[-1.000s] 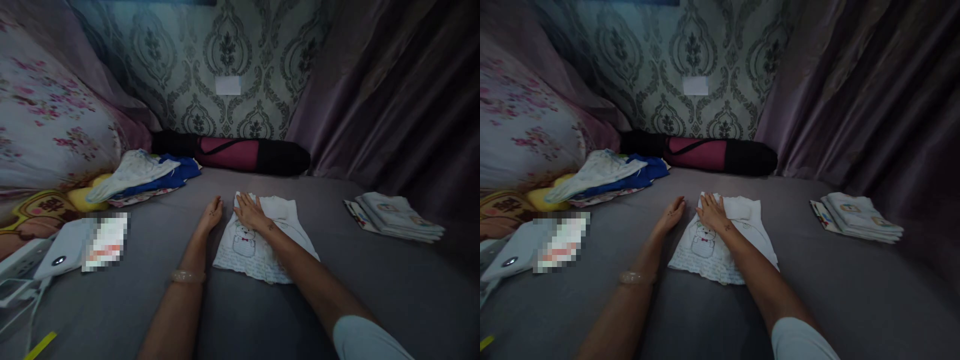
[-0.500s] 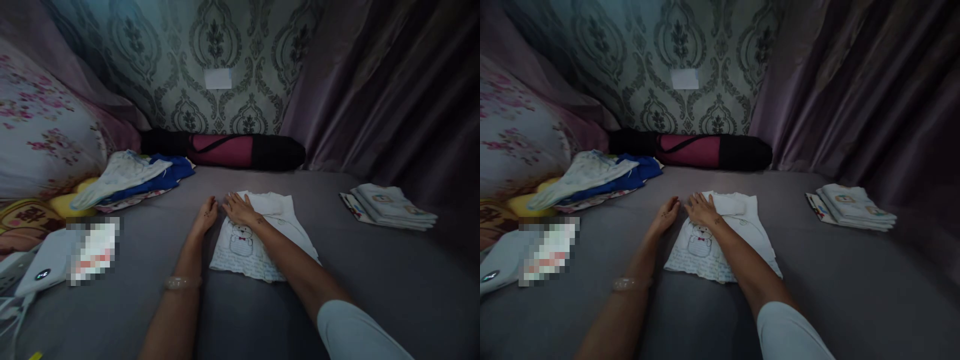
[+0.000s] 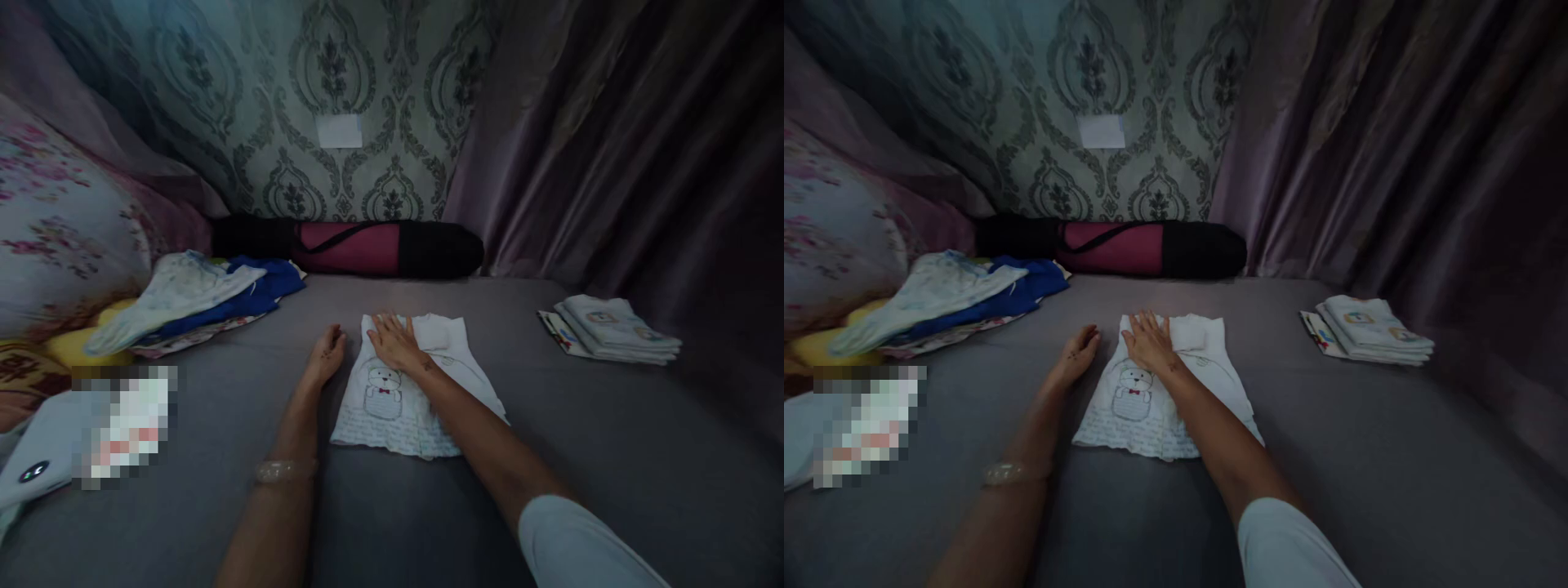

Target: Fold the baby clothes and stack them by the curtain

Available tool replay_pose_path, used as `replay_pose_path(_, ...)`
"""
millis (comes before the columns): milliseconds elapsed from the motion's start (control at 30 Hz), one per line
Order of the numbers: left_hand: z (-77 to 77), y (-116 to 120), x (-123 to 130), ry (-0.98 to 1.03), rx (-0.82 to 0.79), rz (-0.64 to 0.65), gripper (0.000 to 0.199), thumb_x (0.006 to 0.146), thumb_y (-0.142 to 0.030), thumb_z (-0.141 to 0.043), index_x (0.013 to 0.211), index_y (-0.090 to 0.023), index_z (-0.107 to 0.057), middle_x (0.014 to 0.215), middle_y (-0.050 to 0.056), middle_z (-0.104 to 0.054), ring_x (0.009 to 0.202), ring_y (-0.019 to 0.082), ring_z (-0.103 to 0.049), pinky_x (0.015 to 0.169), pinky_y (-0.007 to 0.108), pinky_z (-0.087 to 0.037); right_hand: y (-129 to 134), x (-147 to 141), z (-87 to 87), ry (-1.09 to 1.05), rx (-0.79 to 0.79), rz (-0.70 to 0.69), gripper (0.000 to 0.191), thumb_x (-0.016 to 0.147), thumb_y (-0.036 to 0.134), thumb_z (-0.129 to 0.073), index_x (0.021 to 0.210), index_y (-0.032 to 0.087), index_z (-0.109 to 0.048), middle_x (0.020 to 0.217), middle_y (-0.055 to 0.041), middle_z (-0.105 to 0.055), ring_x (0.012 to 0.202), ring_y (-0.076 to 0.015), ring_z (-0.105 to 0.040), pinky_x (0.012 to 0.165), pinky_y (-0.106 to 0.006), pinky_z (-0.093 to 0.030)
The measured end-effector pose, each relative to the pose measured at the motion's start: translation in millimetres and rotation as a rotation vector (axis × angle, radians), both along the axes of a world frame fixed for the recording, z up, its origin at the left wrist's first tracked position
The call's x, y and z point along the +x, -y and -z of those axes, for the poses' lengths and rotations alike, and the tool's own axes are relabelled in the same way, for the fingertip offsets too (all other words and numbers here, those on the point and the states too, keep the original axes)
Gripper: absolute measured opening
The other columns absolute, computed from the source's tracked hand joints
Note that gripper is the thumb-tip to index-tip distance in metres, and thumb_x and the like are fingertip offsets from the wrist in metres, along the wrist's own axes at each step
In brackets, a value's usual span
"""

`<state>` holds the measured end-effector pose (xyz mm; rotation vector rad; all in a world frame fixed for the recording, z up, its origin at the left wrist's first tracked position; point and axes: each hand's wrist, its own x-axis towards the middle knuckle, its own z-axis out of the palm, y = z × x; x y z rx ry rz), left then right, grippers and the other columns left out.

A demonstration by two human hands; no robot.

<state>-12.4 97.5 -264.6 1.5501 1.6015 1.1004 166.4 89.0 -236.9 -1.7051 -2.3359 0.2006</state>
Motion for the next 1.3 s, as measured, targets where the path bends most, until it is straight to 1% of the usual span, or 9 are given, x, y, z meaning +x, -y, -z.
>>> replay_pose_path(167,1.3,-0.6,0.3,-0.039,-0.021,0.011,0.039,0.085,-0.025,-0.050,0.122,-0.011,-0.054,0.123,0.018,-0.061,0.117,0.027,-0.056,0.102,0.038,-0.042,9.2,16.7,4.6,0.013,-0.020,0.195,0.061,0.097,0.044,-0.018,0.147,0.010,-0.028,0.154,-0.0123,-0.025,0.142,-0.0253,-0.014,0.112,-0.052,-0.002)
replay_pose_path(333,0.5,1.2,0.0,-0.077,-0.024,0.024,0.041,0.085,-0.026,-0.050,0.123,-0.010,-0.053,0.123,0.020,-0.060,0.118,0.027,-0.055,0.102,0.040,-0.041,6.6,24.8,-2.1,-0.021,-0.166,0.178,0.063,0.097,0.046,-0.015,0.149,0.011,-0.022,0.155,-0.0095,-0.021,0.143,-0.0236,-0.012,0.113,-0.052,-0.004)
replay_pose_path(433,1.7,1.1,0.7,-0.096,-0.013,0.036,0.042,0.086,-0.026,-0.048,0.125,-0.009,-0.051,0.126,0.020,-0.059,0.119,0.026,-0.054,0.103,0.038,-0.040,8.7,37.3,-8.3,-0.016,-0.116,0.227,0.063,0.097,0.046,-0.012,0.149,0.012,-0.022,0.156,-0.0091,-0.018,0.143,-0.0225,-0.010,0.113,-0.050,-0.001)
replay_pose_path(667,5.1,-0.7,0.5,-0.132,-0.013,0.044,0.043,0.085,-0.028,-0.049,0.125,-0.012,-0.052,0.123,0.017,-0.062,0.117,0.024,-0.057,0.101,0.038,-0.042,12.0,53.0,8.4,0.060,-0.119,0.269,0.064,0.097,0.044,-0.017,0.148,0.006,-0.024,0.155,-0.0122,-0.020,0.144,-0.0238,-0.009,0.114,-0.048,-0.003)
replay_pose_path(800,5.4,-0.4,0.8,-0.136,-0.005,0.020,0.043,0.085,-0.027,-0.050,0.124,-0.009,-0.053,0.123,0.019,-0.061,0.117,0.025,-0.057,0.100,0.037,-0.042,7.0,66.8,-3.8,-0.024,-0.213,0.210,0.065,0.096,0.049,-0.011,0.149,0.013,-0.023,0.156,-0.0100,-0.018,0.144,-0.0231,-0.010,0.114,-0.049,-0.005)
replay_pose_path(933,5.4,0.5,0.3,-0.165,0.004,0.050,0.043,0.086,-0.028,-0.048,0.125,-0.010,-0.051,0.124,0.019,-0.060,0.118,0.026,-0.056,0.100,0.038,-0.042,10.4,96.9,-14.2,-0.033,-0.081,0.334,0.064,0.097,0.047,-0.009,0.149,0.013,-0.021,0.157,-0.0117,-0.015,0.144,-0.0234,-0.006,0.114,-0.050,-0.001)
replay_pose_path(1067,4.7,0.4,-1.6,-0.197,0.016,0.049,0.042,0.086,-0.027,-0.048,0.124,-0.012,-0.052,0.122,0.018,-0.062,0.115,0.026,-0.057,0.099,0.040,-0.043,14.6,117.0,0.1,0.011,-0.240,0.360,0.067,0.096,0.047,-0.012,0.150,0.007,-0.017,0.157,-0.0125,-0.010,0.144,-0.0256,-0.003,0.114,-0.050,-0.008)
replay_pose_path(1167,3.2,0.3,-3.4,-0.226,0.014,0.070,0.042,0.085,-0.026,-0.049,0.125,-0.012,-0.052,0.124,0.018,-0.061,0.116,0.026,-0.057,0.101,0.039,-0.042,12.9,119.8,12.2,0.012,-0.252,0.347,0.067,0.096,0.048,-0.012,0.150,0.008,-0.017,0.158,-0.0113,-0.010,0.145,-0.0247,-0.001,0.114,-0.050,-0.007)
replay_pose_path(1300,2.4,2.6,-3.2,-0.305,0.017,0.078,0.044,0.086,-0.028,-0.047,0.127,-0.011,-0.050,0.125,0.018,-0.060,0.116,0.026,-0.057,0.100,0.041,-0.042,9.4,123.9,10.2,-0.125,-0.267,0.325,0.066,0.096,0.049,-0.016,0.150,0.011,-0.018,0.158,-0.0101,-0.009,0.145,-0.0232,0.001,0.115,-0.050,-0.004)
